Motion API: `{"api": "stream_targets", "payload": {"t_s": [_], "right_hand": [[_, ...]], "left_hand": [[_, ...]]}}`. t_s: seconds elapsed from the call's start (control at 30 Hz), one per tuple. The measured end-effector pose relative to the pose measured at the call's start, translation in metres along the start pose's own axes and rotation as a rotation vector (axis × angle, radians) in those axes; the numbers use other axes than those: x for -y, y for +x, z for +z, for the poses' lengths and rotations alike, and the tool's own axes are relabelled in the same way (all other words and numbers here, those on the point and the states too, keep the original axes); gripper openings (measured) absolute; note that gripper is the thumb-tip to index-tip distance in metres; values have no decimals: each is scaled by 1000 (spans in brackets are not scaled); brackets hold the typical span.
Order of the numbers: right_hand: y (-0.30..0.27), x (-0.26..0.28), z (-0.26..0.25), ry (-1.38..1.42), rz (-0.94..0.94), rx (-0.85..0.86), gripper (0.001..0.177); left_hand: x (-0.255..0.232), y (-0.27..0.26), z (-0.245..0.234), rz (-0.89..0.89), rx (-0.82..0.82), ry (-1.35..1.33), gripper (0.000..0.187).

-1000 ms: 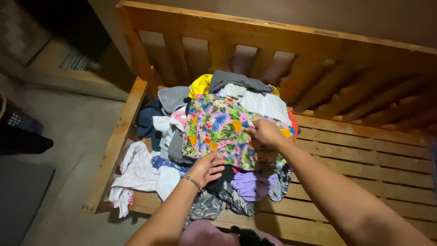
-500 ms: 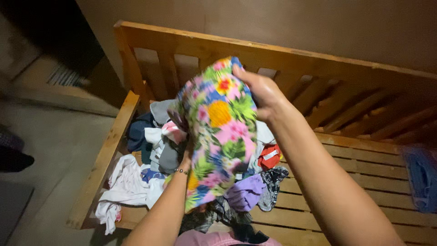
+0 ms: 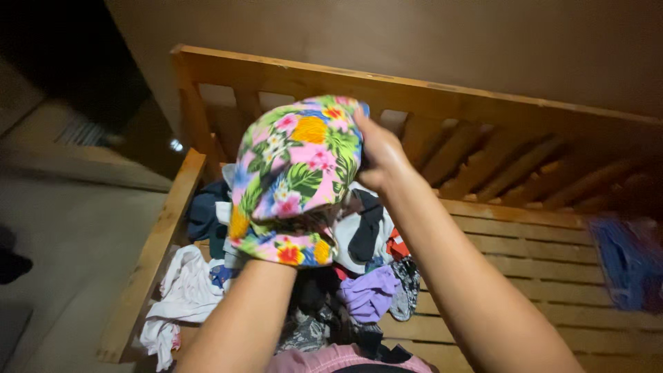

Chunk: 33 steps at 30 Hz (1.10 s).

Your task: The person picks up a floral-patterned garment from a pile of laundry on a bench, spreads it out to inspect the shape, and then folds it into a compact rectangular shape.

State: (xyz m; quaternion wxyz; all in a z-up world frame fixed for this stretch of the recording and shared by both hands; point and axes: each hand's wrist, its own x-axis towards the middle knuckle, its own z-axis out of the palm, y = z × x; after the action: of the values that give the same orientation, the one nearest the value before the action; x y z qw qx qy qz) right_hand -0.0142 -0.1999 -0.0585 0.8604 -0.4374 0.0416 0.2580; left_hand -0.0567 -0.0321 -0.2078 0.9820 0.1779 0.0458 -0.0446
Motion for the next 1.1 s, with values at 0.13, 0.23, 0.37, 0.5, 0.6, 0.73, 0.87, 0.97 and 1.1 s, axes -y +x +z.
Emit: {"api": "stream_targets", "payload": {"t_s": [0.13,0.23,0.37,0.5,0.6,0.73,0.87,0.97,1.1], "right_hand": [[-42,-33,-20,-128,18,-219,59],[-77,-33,-20,-90,147,-272,64],[-93,-31,-43,304,69,343,71],[-80,-19,-83,207,-154,57,51],[-83,-2,-100,95,-178,-131,47],[-83,25,-104,-189,-259,-488,39],[-72,37,-89,-190,-208,-518,43],[-69,42,-81,3,-240,-335,49],[-79,45,-76,141,-330,-49,60]], "left_hand": [[-10,17,-8,-22,31,-34,67],[-1,22,-18,-96,52,-46,65],[24,7,-38,-242,78,-35,62],[32,16,-52,-387,98,18,60],[22,32,-52,-522,80,192,58],[3,29,-19,-332,-81,800,55],[21,7,51,121,408,1235,76],[50,-23,87,336,536,1502,104],[63,-11,88,502,406,1287,69]]}}
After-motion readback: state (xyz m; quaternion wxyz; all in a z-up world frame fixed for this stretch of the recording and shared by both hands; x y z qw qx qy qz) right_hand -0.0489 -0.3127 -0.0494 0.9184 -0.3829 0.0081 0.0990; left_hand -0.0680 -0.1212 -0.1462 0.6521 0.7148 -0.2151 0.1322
